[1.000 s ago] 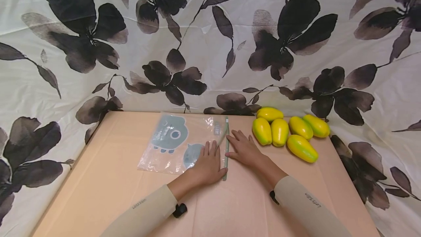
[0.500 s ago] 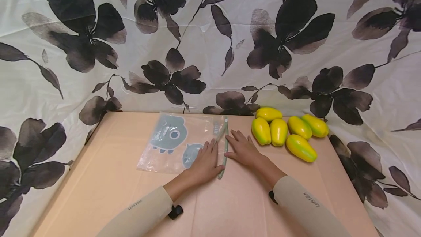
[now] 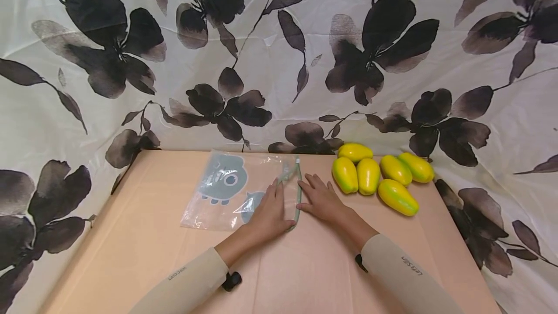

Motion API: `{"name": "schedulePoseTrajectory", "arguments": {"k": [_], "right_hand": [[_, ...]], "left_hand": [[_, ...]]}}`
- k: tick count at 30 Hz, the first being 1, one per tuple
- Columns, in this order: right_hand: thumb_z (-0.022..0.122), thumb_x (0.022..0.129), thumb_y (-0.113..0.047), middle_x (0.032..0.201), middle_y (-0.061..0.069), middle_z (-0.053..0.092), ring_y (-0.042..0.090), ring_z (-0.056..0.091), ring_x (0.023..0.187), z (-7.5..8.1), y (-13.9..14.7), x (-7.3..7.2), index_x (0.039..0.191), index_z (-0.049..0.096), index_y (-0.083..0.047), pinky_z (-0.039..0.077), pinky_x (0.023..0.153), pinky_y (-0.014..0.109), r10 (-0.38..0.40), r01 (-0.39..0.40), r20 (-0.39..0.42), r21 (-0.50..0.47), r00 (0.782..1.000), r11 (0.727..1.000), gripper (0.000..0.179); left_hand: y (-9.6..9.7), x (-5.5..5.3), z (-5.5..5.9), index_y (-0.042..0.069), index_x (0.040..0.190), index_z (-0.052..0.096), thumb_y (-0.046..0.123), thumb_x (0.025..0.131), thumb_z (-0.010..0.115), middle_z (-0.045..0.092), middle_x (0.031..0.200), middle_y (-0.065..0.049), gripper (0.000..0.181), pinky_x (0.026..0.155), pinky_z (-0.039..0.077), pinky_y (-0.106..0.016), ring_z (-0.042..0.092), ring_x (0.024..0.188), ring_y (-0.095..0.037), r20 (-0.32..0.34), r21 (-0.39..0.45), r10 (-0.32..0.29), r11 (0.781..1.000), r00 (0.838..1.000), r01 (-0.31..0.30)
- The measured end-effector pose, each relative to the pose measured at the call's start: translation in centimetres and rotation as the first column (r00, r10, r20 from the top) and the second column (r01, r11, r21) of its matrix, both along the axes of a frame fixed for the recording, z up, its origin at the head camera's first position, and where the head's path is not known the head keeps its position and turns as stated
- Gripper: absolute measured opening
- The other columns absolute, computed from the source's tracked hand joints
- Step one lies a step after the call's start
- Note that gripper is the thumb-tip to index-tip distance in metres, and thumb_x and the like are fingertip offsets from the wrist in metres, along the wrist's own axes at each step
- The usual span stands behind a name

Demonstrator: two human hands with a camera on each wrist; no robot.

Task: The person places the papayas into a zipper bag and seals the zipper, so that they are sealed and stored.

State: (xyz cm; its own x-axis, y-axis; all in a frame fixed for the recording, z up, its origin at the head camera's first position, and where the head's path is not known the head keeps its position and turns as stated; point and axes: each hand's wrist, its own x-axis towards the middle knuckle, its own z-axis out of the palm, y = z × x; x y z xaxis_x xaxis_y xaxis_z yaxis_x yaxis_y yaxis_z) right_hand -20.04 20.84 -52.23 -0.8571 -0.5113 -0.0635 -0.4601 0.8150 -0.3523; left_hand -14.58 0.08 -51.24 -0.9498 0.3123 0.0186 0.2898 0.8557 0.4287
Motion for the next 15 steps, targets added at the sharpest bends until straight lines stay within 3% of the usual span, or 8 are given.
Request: {"name": "schedulePoseTrajectory", "arguments": {"k": [5,15], "right_hand": [[0.069,0.095,-0.051,0.167,0.022,0.029,0.047,0.024,0.155,-0.12,0.06,0.09,0.158,0.041,-0.011,0.02,0.114,0.08,-0.002,0.002,0.006,0.0,1.0,1.0,0.08],[0.068,0.096,-0.051,0.168,0.021,0.028,0.047,0.023,0.155,-0.07,0.26,0.28,0.159,0.04,-0.012,0.02,0.114,0.08,-0.006,0.006,-0.005,0.01,1.0,1.0,0.079]], "left_hand": [[0.01,-0.37,-0.11,-0.007,0.161,0.018,0.049,0.067,0.095,0.014,0.17,-0.026,0.133,0.116,0.043,-0.052,0.036,0.148,-0.048,-0.01,0.008,0.045,0.999,0.999,-0.045],[0.18,-0.59,0.02,-0.006,0.161,0.017,0.05,0.063,0.096,0.009,0.172,-0.024,0.138,0.123,0.032,-0.051,0.022,0.156,-0.045,-0.056,-0.028,0.037,0.999,0.998,-0.038]]}}
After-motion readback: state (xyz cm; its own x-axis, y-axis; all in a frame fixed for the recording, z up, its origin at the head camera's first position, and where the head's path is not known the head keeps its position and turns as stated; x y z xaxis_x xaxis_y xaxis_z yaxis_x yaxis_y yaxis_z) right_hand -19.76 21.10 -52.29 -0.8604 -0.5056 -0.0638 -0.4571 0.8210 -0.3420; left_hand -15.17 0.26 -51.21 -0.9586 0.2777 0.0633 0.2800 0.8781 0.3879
